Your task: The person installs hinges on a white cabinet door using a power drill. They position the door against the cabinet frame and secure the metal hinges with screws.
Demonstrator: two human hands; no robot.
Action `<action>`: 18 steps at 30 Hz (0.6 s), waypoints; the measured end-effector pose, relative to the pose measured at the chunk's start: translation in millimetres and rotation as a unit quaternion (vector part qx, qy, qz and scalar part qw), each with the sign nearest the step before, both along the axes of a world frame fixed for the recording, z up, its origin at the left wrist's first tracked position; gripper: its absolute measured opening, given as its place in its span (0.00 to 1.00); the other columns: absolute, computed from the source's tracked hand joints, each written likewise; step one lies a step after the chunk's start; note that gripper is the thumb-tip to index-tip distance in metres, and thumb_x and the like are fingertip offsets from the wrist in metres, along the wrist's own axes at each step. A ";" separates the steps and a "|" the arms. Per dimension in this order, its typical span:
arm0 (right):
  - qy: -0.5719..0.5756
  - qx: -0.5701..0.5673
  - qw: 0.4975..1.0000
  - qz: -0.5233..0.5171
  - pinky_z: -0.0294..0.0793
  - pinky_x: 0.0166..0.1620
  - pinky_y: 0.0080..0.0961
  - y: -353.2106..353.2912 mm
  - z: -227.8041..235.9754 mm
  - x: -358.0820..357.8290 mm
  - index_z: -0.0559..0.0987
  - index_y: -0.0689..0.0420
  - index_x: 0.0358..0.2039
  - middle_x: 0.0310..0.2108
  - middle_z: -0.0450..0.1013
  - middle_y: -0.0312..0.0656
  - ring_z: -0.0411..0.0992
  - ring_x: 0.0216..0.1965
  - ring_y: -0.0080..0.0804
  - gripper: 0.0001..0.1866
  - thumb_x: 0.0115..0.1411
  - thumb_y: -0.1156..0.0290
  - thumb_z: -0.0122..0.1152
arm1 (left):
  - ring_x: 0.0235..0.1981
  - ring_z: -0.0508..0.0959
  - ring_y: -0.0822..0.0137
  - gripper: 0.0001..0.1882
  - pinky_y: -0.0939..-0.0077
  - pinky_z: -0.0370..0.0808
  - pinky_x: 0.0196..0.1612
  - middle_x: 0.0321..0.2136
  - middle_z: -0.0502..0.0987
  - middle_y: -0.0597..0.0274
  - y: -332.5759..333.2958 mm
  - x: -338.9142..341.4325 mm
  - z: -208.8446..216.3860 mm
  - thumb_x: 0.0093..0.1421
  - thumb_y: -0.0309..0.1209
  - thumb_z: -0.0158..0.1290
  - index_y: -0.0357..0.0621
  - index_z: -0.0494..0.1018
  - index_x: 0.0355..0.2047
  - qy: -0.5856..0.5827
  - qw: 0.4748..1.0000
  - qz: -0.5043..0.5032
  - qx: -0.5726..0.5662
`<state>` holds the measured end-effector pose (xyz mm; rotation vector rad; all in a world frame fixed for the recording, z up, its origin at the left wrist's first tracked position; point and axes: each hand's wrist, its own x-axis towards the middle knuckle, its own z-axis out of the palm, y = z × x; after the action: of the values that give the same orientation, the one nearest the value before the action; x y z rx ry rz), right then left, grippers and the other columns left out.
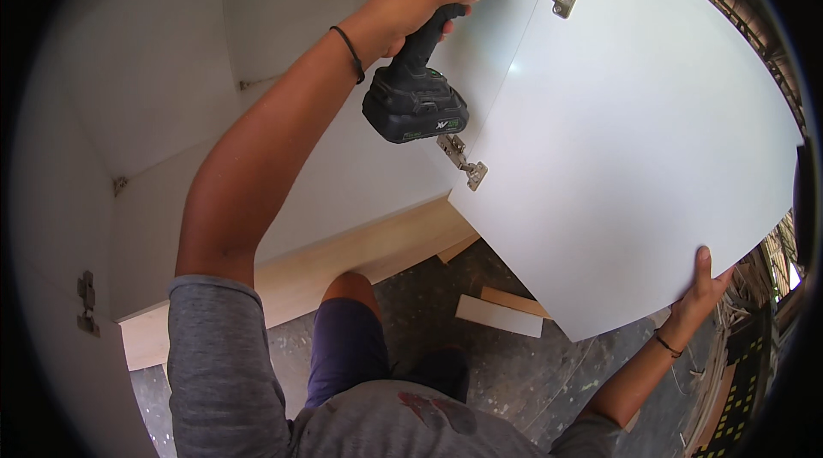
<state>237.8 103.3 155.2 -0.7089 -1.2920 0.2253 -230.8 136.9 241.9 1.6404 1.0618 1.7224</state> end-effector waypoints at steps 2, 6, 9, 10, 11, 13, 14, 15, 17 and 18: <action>0.011 -0.012 1.000 -0.003 0.61 0.54 0.29 -1.1 0.6 -1.1 0.61 0.69 0.54 0.49 0.66 0.48 0.65 0.49 0.35 0.36 0.48 0.67 0.66 | 0.19 0.72 0.73 0.12 0.77 0.72 0.23 0.23 0.75 0.63 -1.9 1.2 -0.8 0.46 0.32 0.61 0.41 0.74 0.29 0.011 1.000 0.018 -0.007; 0.022 -0.008 1.000 -0.007 0.61 0.54 0.29 -0.2 -0.2 0.9 0.62 0.69 0.54 0.49 0.66 0.48 0.65 0.49 0.35 0.36 0.48 0.67 0.67 | 0.20 0.73 0.72 0.13 0.78 0.72 0.24 0.23 0.74 0.63 -11.3 8.4 2.2 0.44 0.31 0.63 0.41 0.73 0.29 0.028 0.997 0.059 -0.035; 0.015 -0.011 1.000 -0.001 0.61 0.54 0.29 0.0 -0.5 2.4 0.61 0.69 0.54 0.49 0.66 0.49 0.65 0.49 0.35 0.36 0.48 0.67 0.67 | 0.20 0.73 0.72 0.13 0.78 0.72 0.24 0.23 0.74 0.63 -3.2 3.1 1.9 0.44 0.30 0.63 0.41 0.73 0.29 0.032 0.998 0.050 -0.019; 0.017 -0.013 1.000 -0.005 0.61 0.54 0.29 0.3 -0.9 2.2 0.61 0.69 0.54 0.49 0.66 0.49 0.65 0.49 0.35 0.36 0.48 0.67 0.66 | 0.20 0.73 0.72 0.13 0.78 0.72 0.24 0.23 0.74 0.63 -2.8 2.7 1.9 0.44 0.30 0.63 0.41 0.73 0.29 0.032 0.998 0.050 -0.019; 0.018 -0.015 1.000 -0.008 0.61 0.55 0.29 0.5 -1.2 2.0 0.61 0.69 0.55 0.49 0.66 0.49 0.65 0.49 0.35 0.36 0.48 0.67 0.66 | 0.19 0.73 0.72 0.12 0.78 0.72 0.23 0.22 0.74 0.63 -3.3 2.5 2.6 0.45 0.30 0.62 0.41 0.73 0.29 0.021 0.999 0.037 -0.019; 0.017 -0.013 1.000 -0.007 0.60 0.55 0.29 1.0 -1.6 2.6 0.61 0.69 0.55 0.49 0.65 0.49 0.65 0.49 0.35 0.36 0.49 0.67 0.66 | 0.19 0.72 0.73 0.11 0.78 0.72 0.23 0.22 0.74 0.63 -4.9 4.3 3.1 0.45 0.29 0.62 0.41 0.73 0.28 0.008 1.000 0.023 -0.019; 0.016 -0.011 1.000 -0.006 0.60 0.55 0.29 1.2 -1.6 3.1 0.61 0.69 0.55 0.49 0.65 0.49 0.65 0.49 0.35 0.36 0.49 0.68 0.66 | 0.18 0.72 0.73 0.10 0.78 0.72 0.22 0.21 0.74 0.63 -5.9 6.9 3.6 0.46 0.29 0.61 0.41 0.73 0.28 -0.017 0.999 0.005 -0.031; 0.015 -0.012 1.000 -0.006 0.60 0.55 0.29 1.0 -2.0 4.0 0.61 0.69 0.55 0.49 0.65 0.49 0.65 0.49 0.35 0.36 0.49 0.68 0.66 | 0.17 0.72 0.73 0.09 0.77 0.72 0.22 0.20 0.73 0.63 -7.1 8.8 4.0 0.46 0.28 0.61 0.41 0.73 0.27 -0.042 0.998 -0.013 -0.043; 0.018 -0.012 1.000 -0.008 0.59 0.55 0.29 0.3 -2.2 5.7 0.61 0.69 0.55 0.49 0.65 0.49 0.65 0.49 0.35 0.35 0.49 0.68 0.65 | 0.17 0.71 0.73 0.09 0.77 0.72 0.21 0.19 0.73 0.63 -5.2 11.0 7.4 0.47 0.29 0.60 0.41 0.72 0.26 -0.052 0.997 -0.013 -0.054; 0.017 -0.013 1.000 -0.007 0.59 0.55 0.29 0.3 -2.2 5.4 0.61 0.69 0.55 0.49 0.65 0.49 0.65 0.49 0.35 0.35 0.49 0.68 0.65 | 0.16 0.71 0.73 0.08 0.77 0.71 0.20 0.19 0.73 0.63 -4.3 11.3 9.0 0.47 0.29 0.60 0.41 0.72 0.25 -0.061 0.996 -0.014 -0.064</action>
<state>243.2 103.6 153.1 -0.7344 -1.2520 0.2424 -219.5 132.6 250.8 1.4463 1.0643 1.6772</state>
